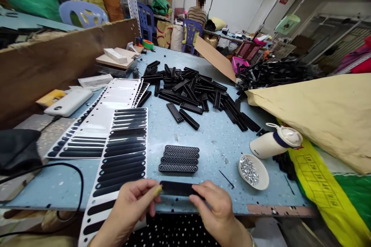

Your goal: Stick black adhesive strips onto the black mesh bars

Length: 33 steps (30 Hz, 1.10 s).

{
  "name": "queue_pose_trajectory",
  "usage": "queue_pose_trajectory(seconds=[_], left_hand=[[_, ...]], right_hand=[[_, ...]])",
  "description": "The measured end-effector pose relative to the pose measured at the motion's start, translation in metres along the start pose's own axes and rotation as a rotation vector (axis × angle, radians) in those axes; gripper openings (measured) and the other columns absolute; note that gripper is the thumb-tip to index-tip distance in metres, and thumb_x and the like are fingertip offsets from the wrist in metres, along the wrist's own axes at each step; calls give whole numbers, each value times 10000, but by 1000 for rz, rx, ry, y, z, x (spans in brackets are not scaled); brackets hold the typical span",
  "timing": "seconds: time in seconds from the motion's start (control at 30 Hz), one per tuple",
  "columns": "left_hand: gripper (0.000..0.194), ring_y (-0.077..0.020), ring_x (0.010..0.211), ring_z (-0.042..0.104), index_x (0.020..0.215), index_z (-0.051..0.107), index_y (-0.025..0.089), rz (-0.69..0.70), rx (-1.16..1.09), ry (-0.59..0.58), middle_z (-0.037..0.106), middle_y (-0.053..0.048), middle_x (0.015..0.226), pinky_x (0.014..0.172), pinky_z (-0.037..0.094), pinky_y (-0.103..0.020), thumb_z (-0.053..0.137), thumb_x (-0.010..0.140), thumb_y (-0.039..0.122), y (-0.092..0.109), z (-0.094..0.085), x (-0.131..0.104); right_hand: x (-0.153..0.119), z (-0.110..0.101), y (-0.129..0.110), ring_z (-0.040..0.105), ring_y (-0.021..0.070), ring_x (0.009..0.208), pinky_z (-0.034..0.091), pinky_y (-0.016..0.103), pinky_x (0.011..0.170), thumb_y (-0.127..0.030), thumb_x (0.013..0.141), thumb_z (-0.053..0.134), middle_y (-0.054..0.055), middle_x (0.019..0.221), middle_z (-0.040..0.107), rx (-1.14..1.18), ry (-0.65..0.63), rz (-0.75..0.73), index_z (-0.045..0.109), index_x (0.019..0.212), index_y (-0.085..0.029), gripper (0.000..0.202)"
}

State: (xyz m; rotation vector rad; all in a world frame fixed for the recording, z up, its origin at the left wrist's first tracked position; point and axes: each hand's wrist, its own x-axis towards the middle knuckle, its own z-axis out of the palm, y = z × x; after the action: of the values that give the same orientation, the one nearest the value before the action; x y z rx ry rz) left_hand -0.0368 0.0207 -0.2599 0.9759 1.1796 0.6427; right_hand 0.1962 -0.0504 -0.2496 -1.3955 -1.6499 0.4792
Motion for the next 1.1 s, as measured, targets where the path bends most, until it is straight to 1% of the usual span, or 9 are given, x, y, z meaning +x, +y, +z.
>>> queue_pose_trajectory(seconds=[0.13,0.2,0.27,0.47,0.63,0.77,0.87,1.0,1.1], left_hand=[[369,-164,536,626,911,697,164,205,279,257,696,-24,629,470,470,-226,691,721,480,3,-16,13],[353,-199,632,666,916,708,171,277,415,297,725,-34,696,569,516,-261,685,706,453,5,-19,23],[360,-210,640,672,932,717,172,325,527,303,735,-33,716,594,517,-279,677,684,429,6,-16,33],[290,-172,492,613,872,731,186,396,642,231,673,18,555,514,477,-260,658,685,395,0,1,52],[211,-164,534,636,846,756,220,470,633,161,720,14,634,547,500,-246,695,699,359,-6,0,51],[206,-169,563,653,861,769,230,483,577,169,744,2,689,572,524,-251,714,691,333,-8,0,50],[231,-166,551,651,884,772,218,467,537,166,740,-3,671,568,528,-251,719,676,304,-6,1,48],[208,-165,540,648,854,774,201,459,516,186,733,-11,646,564,530,-254,711,673,281,-4,2,45],[185,-170,552,652,838,773,202,437,494,195,734,-18,652,568,531,-261,714,684,287,-4,2,43]], right_hand=[[6,-19,26,649,186,638,524,303,572,-218,846,662,37,721,684,223,94,312,743,912,-204,105],[7,-20,39,654,185,625,525,296,560,-249,802,710,33,716,695,336,109,425,748,864,-203,87],[7,-15,48,652,185,630,529,295,567,-267,762,741,38,722,706,381,96,467,753,829,-194,100],[15,5,57,659,194,702,547,313,639,-264,779,709,68,795,731,249,84,384,762,880,-182,141],[22,3,56,702,228,826,571,369,757,-234,790,698,95,902,755,182,46,271,758,880,-190,117],[21,-6,52,699,211,747,580,342,679,-221,810,676,74,820,750,82,-44,182,754,885,-197,111],[20,-9,50,695,217,754,580,349,675,-202,814,671,83,834,743,5,-85,112,749,918,-187,131],[23,-4,49,692,230,835,584,375,747,-173,817,673,106,923,734,-32,-96,47,744,956,-178,156],[27,3,48,682,225,817,584,370,727,-168,828,662,107,898,720,-37,-126,13,740,977,-170,168]])
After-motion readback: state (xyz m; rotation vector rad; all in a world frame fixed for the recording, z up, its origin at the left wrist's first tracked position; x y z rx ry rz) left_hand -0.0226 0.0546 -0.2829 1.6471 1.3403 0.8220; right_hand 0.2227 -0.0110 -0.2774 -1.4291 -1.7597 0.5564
